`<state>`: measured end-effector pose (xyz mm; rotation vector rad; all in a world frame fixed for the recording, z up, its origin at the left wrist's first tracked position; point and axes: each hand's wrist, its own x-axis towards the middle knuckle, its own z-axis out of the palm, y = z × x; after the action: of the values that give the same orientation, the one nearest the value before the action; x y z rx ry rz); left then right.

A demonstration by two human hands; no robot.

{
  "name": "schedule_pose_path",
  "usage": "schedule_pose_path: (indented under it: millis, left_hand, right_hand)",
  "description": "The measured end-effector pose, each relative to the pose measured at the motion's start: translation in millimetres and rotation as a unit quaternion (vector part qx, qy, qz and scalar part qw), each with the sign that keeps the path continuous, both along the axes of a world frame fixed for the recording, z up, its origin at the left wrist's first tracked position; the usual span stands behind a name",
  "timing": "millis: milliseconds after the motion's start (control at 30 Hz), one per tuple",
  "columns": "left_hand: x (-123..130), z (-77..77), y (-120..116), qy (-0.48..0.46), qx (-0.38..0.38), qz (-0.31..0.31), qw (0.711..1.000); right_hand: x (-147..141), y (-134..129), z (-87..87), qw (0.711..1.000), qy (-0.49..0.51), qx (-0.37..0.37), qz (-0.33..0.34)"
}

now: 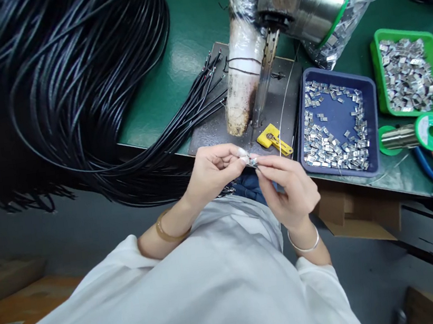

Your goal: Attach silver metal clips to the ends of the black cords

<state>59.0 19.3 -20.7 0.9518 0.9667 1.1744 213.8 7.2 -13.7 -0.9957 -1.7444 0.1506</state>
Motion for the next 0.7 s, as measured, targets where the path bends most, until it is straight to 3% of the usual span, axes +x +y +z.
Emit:
schedule_pose_path:
  millis: [267,433,700]
  left_hand:
    - [-3.4,3.5,5.8,-0.011,0.011,0.005,1.0]
    - [-3.4,2.4,6.2,-0.004,0.009,0.015,1.0]
    - [-2.0,2.0,8.2,0.004,0.019,0.02,1.0]
  right_hand:
    - [-0.9,4.8,-4.3,0.989,0.092,-0.115,0.024]
    - [1.7,6.5,-5.1,0.998,0.002,-0.057,0.016]
    - [2.6,8.5,-10.6,0.998,-0.061,0.004,-0.015]
